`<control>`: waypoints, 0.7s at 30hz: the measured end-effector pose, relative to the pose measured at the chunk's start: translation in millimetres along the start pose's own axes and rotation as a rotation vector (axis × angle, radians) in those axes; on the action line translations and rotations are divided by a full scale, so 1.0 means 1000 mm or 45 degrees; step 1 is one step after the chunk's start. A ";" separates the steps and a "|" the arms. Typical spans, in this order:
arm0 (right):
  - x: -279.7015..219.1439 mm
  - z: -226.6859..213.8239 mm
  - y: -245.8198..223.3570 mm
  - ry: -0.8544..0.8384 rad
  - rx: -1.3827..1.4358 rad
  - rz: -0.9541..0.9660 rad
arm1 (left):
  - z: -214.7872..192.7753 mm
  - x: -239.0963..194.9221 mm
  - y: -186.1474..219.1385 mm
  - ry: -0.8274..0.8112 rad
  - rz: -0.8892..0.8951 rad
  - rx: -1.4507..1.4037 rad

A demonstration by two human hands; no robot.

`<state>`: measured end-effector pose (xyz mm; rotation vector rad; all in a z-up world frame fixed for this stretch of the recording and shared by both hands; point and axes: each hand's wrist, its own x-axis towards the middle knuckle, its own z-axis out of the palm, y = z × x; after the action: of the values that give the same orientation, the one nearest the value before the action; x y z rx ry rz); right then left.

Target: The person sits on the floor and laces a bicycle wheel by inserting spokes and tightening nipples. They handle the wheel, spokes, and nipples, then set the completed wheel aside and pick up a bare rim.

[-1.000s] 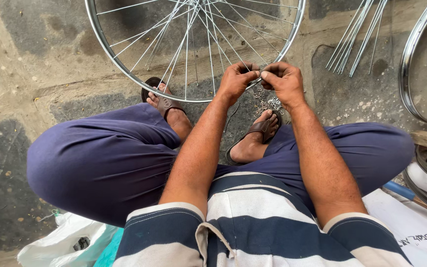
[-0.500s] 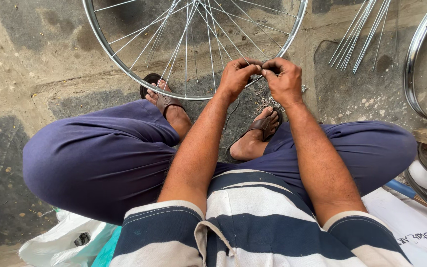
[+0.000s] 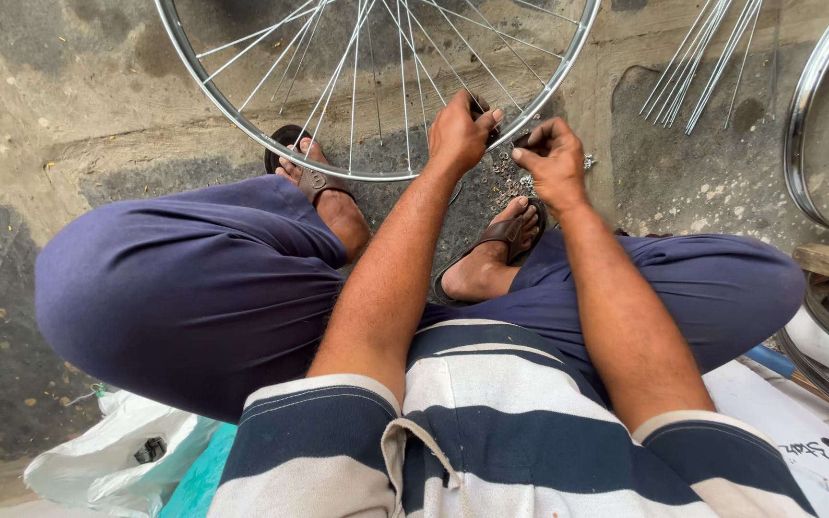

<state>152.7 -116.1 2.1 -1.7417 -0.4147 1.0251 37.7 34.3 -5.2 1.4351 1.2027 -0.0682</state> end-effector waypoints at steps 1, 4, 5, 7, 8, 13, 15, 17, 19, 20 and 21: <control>0.003 0.004 0.005 0.030 -0.092 -0.052 | 0.001 0.001 -0.001 0.015 0.009 0.002; 0.007 0.012 0.010 0.040 -0.165 -0.110 | 0.002 0.003 -0.006 0.064 0.050 0.005; 0.009 0.014 0.010 0.032 -0.156 -0.112 | 0.002 0.004 -0.008 0.079 0.073 0.005; 0.009 0.016 0.010 0.019 -0.167 -0.140 | 0.002 0.005 -0.011 0.086 0.083 0.001; 0.009 0.016 0.009 0.015 -0.173 -0.153 | 0.003 0.005 -0.012 0.077 0.071 -0.004; 0.009 0.018 0.013 -0.001 -0.149 -0.185 | 0.002 0.005 -0.010 0.071 0.059 -0.001; 0.009 0.020 0.016 0.040 -0.171 -0.206 | 0.001 0.004 -0.008 0.060 0.039 -0.003; 0.007 0.022 0.018 0.067 -0.124 -0.213 | 0.001 0.003 -0.007 0.064 0.052 -0.003; 0.006 0.025 0.019 0.103 -0.100 -0.236 | 0.000 0.002 -0.007 0.049 0.039 -0.013; 0.006 0.026 0.018 0.120 -0.088 -0.247 | 0.000 0.003 -0.008 0.033 0.019 -0.022; 0.007 0.025 0.017 0.123 -0.064 -0.237 | 0.001 0.004 -0.009 0.015 -0.002 -0.032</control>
<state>133.1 -103.3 -18.7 -1.7532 -0.5341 0.8013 34.1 33.8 -13.8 1.4141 1.2106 -0.0453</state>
